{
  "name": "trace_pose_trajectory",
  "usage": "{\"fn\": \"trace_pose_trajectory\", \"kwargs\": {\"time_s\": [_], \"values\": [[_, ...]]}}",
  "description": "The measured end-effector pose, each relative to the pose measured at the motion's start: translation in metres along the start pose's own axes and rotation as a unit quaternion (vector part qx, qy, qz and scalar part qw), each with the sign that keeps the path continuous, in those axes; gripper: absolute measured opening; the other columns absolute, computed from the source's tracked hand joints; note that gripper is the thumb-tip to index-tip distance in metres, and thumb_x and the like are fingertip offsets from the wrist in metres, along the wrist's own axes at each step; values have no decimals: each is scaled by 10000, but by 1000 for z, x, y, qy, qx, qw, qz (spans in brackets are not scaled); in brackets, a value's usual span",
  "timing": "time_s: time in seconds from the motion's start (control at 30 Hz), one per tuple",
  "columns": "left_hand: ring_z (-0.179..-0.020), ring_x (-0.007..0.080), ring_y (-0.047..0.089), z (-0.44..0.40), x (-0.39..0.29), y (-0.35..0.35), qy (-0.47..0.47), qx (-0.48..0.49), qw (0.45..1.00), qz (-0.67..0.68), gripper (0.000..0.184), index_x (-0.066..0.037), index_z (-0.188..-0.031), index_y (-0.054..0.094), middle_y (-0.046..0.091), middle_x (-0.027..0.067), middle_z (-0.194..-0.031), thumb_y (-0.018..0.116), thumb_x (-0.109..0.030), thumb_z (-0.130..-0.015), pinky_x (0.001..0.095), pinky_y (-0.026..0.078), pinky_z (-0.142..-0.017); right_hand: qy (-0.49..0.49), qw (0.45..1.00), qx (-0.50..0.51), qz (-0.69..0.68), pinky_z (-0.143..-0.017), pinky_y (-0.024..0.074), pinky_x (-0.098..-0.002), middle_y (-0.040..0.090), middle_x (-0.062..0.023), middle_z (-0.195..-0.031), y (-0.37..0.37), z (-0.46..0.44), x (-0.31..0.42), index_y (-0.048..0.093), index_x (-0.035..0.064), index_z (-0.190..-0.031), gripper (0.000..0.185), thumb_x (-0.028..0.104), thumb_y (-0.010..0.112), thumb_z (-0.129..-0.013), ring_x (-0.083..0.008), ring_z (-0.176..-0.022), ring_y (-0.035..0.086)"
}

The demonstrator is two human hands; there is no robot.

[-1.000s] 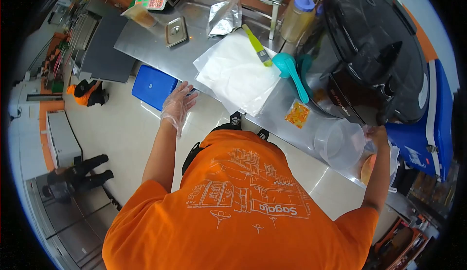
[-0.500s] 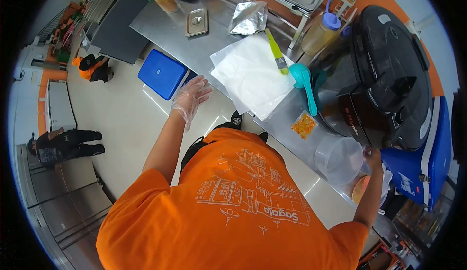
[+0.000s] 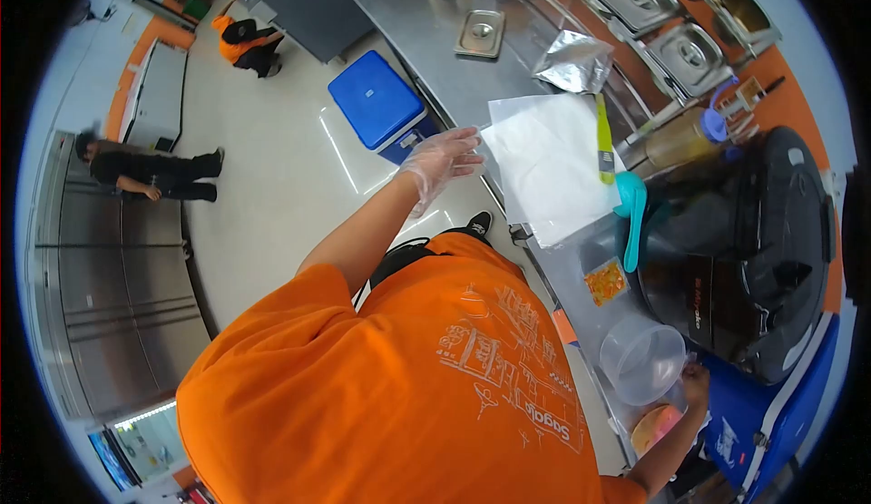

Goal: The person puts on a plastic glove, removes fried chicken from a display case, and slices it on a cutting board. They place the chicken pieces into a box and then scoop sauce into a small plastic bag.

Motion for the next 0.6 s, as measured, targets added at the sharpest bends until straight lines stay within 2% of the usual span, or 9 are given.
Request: {"fn": "trace_pose_trajectory", "kwargs": {"time_s": [0.1,0.13,0.17,0.27,0.33,0.37,0.43,0.5,0.6], "values": [[-1221,248,605,3,-6,1,-1,7,1000,13,641,-22,-1525,429,550,121,-1466,673,-289,-996,362,475,-1039,-57,995,-84,7,-677,499,-300,664,-41,-722,-6,-11,-31,634,9,-729,87,-46,696,-756,-142,-718,621],[-1218,247,607,4,-6,0,-4,3,1000,8,635,-24,-1524,431,554,119,-1461,670,-285,-997,364,476,-1039,-111,985,-28,-128,-650,499,-298,649,-21,-734,-4,-16,-37,622,37,-731,137,-34,734,-766,-128,-681,598],[-1214,247,609,6,-5,-1,-8,-1,1000,1,630,-25,-1523,432,558,117,-1457,668,-281,-998,367,476,-1038,-112,985,-27,-126,-650,499,-298,649,-21,-734,-8,-12,-30,622,37,-731,137,-34,734,-766,-128,-681,598],[-1200,240,616,3,-1,-11,-1,-5,1000,3,603,-27,-1510,447,577,110,-1434,650,-285,-1005,368,482,-1023,-46,986,-22,-156,-564,424,-279,588,22,-670,-8,-10,-19,605,37,-664,136,10,707,-749,-87,-630,533],[-1207,248,621,7,-2,-20,6,-15,1000,-10,585,-33,-1512,454,587,123,-1422,635,-282,-1015,376,480,-1033,-96,986,-20,-134,-545,417,-273,593,24,-672,-19,-6,-19,618,54,-684,185,75,755,-806,-87,-609,533],[-1214,256,626,4,-1,-17,12,-20,999,-25,568,-40,-1514,462,597,135,-1411,620,-279,-1024,383,478,-1042,-65,977,-14,-203,-539,422,-281,609,20,-677,-25,0,-26,633,64,-700,207,124,767,-845,-88,-609,546],[-1221,254,615,6,-3,-11,20,-33,999,-35,574,-55,-1519,456,591,127,-1419,604,-310,-1027,388,469,-1044,-41,996,-43,-68,-537,439,-297,636,-2,-687,-42,13,-11,680,59,-768,160,153,781,-849,-98,-602,565],[-1188,230,621,8,-1,-11,27,-23,999,-8,581,-60,-1498,475,603,96,-1405,631,-330,-1008,383,474,-1028,-12,987,-7,-158,-569,479,-316,667,-42,-700,-41,13,-11,721,-2,-830,213,197,792,-853,-133,-616,605],[-1197,233,625,-2,7,-16,11,-14,1000,-13,586,-52,-1516,468,598,99,-1439,627,-299,-1009,372,467,-1027,36,992,-18,-117,-573,486,-291,665,-9,-769,-54,39,37,708,30,-897,126,136,777,-900,-104,-648,588]]}}
Point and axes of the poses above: each hand's wrist, its own z-axis away from the middle knuckle, its own y-axis out of the palm, x = y × z, the point moved 9 cm from there along -z, towards the middle knuckle
